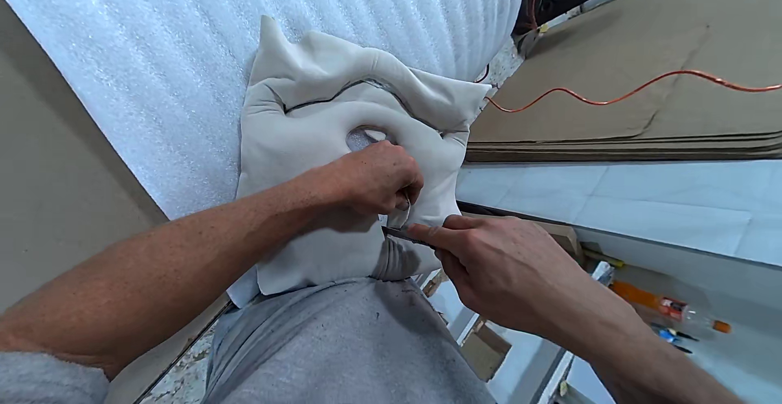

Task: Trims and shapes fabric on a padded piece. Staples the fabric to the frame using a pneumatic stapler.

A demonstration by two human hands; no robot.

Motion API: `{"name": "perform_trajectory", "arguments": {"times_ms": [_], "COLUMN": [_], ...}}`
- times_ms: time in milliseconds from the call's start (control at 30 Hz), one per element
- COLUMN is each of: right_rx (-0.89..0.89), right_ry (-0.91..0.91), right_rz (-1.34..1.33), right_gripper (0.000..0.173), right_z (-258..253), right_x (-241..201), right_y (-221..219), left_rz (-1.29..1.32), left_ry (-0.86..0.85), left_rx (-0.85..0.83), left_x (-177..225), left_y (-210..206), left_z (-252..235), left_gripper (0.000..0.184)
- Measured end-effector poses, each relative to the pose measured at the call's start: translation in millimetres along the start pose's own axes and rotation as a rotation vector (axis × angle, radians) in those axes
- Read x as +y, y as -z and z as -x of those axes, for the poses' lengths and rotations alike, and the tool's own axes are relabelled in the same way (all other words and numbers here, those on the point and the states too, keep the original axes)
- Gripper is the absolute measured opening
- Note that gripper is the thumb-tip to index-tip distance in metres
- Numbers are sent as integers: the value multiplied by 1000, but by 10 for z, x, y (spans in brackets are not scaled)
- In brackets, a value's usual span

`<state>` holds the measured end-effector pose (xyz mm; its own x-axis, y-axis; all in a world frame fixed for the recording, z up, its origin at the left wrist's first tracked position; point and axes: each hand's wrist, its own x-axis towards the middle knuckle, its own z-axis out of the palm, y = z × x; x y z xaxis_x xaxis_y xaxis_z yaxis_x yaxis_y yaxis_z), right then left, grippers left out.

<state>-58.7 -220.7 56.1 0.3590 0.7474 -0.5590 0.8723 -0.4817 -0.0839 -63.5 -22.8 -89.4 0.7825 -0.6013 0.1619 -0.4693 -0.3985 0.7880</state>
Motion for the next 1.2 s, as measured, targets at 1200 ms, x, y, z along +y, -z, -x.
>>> {"name": "perform_trajectory", "arguments": {"times_ms": [1200], "right_rx": [665], "right_ry": [-365], "right_rz": [-1279], "right_gripper": [28], "right_z": [515], "right_x": [742], "right_y": [-443], "left_rz": [664], "left_ry": [192], "left_rx": [459], "left_x": [40], "left_y": [270], "left_z": [-9], "left_gripper": [8]}}
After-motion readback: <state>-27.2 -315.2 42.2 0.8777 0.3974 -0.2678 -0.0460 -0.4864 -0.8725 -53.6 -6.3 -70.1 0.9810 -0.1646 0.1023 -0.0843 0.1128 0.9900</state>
